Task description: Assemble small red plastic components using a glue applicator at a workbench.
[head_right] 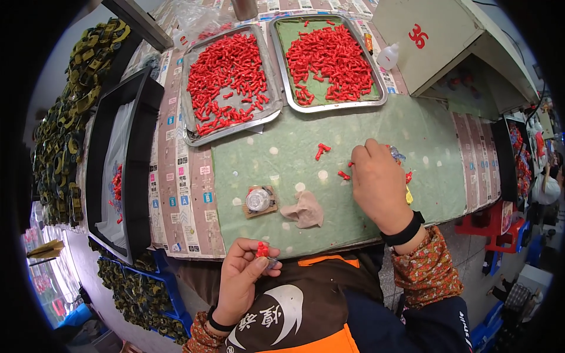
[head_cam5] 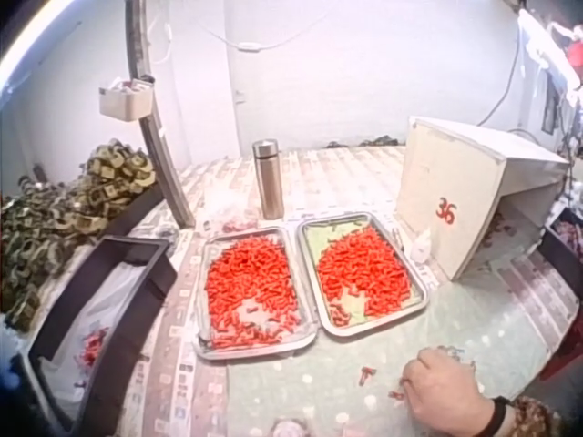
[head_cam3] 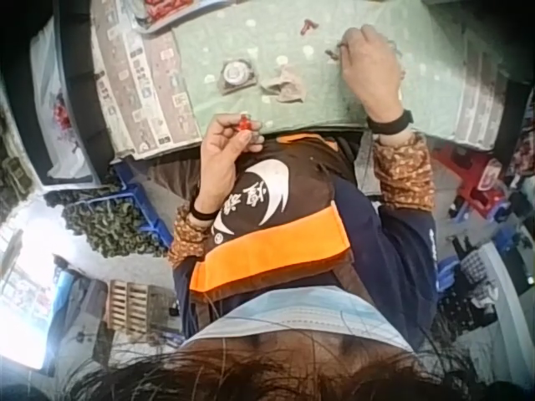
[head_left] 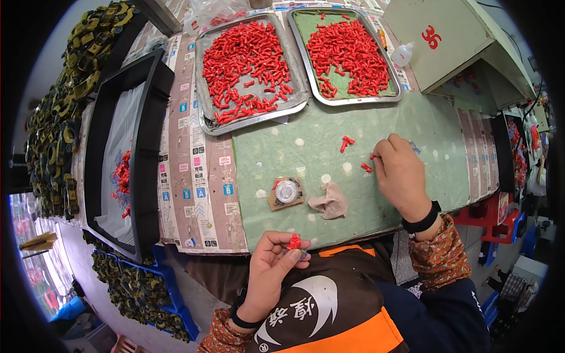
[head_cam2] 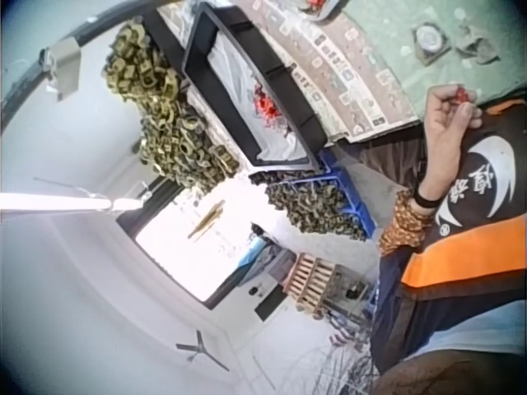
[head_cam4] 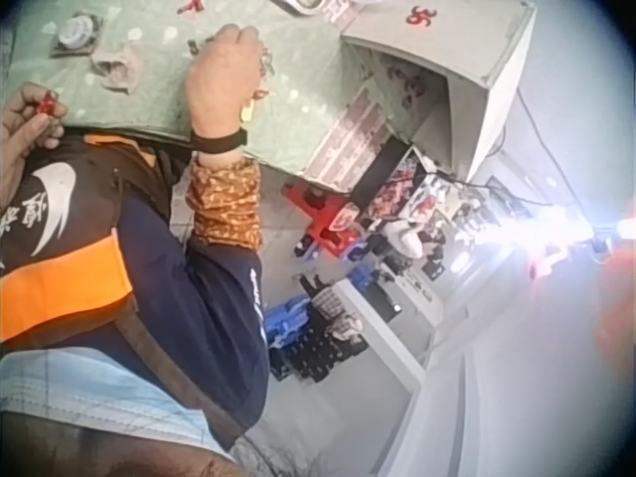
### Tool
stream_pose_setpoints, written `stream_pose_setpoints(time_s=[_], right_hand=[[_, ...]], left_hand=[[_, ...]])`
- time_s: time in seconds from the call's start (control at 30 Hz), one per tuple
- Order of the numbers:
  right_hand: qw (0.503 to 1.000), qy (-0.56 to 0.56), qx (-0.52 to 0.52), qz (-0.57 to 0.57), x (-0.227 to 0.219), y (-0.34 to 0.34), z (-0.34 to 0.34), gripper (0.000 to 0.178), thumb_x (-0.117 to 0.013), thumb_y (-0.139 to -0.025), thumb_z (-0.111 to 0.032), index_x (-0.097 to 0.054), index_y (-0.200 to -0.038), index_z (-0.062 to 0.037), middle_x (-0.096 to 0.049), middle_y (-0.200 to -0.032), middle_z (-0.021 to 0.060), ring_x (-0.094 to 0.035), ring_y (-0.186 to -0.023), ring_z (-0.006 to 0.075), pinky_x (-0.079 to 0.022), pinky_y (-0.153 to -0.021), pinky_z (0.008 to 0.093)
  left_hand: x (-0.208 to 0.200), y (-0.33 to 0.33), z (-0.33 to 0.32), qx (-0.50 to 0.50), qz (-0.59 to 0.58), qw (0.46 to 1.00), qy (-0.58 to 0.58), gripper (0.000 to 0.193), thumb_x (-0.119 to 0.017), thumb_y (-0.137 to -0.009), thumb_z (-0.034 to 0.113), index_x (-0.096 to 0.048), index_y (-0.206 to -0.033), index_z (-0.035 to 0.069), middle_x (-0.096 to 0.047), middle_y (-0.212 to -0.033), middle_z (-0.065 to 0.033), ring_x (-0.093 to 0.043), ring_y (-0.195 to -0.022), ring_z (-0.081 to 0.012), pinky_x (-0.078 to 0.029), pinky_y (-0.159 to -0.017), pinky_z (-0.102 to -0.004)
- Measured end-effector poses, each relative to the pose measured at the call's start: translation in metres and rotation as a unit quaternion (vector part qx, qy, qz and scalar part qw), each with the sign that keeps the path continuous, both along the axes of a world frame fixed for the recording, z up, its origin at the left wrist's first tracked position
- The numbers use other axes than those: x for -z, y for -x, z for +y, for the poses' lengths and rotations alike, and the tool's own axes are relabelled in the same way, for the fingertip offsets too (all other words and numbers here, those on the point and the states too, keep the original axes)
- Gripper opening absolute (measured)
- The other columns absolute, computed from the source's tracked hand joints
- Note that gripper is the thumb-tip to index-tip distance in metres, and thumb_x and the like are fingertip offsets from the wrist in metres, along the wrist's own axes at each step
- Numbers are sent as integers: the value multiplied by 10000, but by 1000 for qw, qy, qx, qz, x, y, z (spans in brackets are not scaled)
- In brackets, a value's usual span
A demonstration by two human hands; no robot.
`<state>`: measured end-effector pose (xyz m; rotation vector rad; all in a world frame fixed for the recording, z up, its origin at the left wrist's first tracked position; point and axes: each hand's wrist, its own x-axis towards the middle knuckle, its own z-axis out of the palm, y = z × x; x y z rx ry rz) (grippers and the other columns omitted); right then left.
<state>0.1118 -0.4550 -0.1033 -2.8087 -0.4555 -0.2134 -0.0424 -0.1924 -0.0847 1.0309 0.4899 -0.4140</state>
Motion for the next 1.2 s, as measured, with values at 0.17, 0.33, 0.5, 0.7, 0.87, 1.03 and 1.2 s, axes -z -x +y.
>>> stream_pose_setpoints(time_s=[0.17, 0.33, 0.5, 0.7, 0.87, 1.03, 1.2], right_hand=[[1000, 5, -1, 3, 3, -1, -4, 107, -654, -819, -22, -566, -879, -28, -548, -918, 148, -586, -891, 369, -495, -741, 472], [1000, 14, -6, 5, 0, 1, -2, 117, -657, -818, -28, -563, -886, -27, -545, -917, 148, -588, -892, 367, -502, -731, 472], [999, 38, -16, -1, -1, 0, 0, 144, -662, -815, -38, -550, -904, -20, -543, -917, 150, -591, -893, 363, -512, -713, 470], [998, 43, -21, 28, -2, -1, 3, 168, -651, -816, -51, -529, -927, -18, -557, -906, 155, -608, -872, 371, -512, -701, 481], [999, -12, -36, 39, -5, -7, 7, 167, -645, -834, -40, -524, -949, -29, -569, -891, 155, -612, -866, 378, -499, -711, 489], [996, -29, -62, 52, -16, -22, 14, 165, -658, -854, -54, -540, -969, -50, -578, -906, 149, -616, -873, 373, -501, -715, 485], [994, -54, -78, 49, -13, -42, 26, 145, -664, -862, -65, -561, -965, -61, -591, -927, 139, -625, -890, 365, -509, -717, 480]], left_hand=[[2, -1, 0, 1, 1, 1000, 5, 220, -609, -1020, 76, -516, -1211, 18, -680, -1164, -173, -703, -955, -198, -595, -854, -316], [2, 0, 0, 1, 2, 1000, 6, 219, -609, -1021, 77, -516, -1210, 19, -682, -1161, -174, -702, -955, -197, -595, -853, -319], [2, 3, 1, -7, 2, 1000, 6, 221, -610, -1020, 78, -517, -1212, 23, -682, -1157, -171, -702, -953, -196, -595, -851, -322], [3, 5, 1, -12, 2, 1000, 12, 228, -612, -1021, 83, -512, -1219, 27, -681, -1155, -166, -702, -952, -200, -596, -849, -324], [4, 5, 3, -11, 1, 1000, 11, 229, -612, -1021, 82, -510, -1219, 30, -681, -1154, -168, -704, -954, -205, -597, -848, -325], [4, 4, 2, -10, 0, 1000, 19, 231, -614, -1017, 73, -508, -1218, 30, -680, -1153, -175, -704, -952, -208, -597, -850, -326], [6, 4, 3, -9, 5, 1000, 19, 236, -616, -1013, 68, -508, -1219, 27, -680, -1148, -177, -702, -951, -206, -597, -855, -331]])
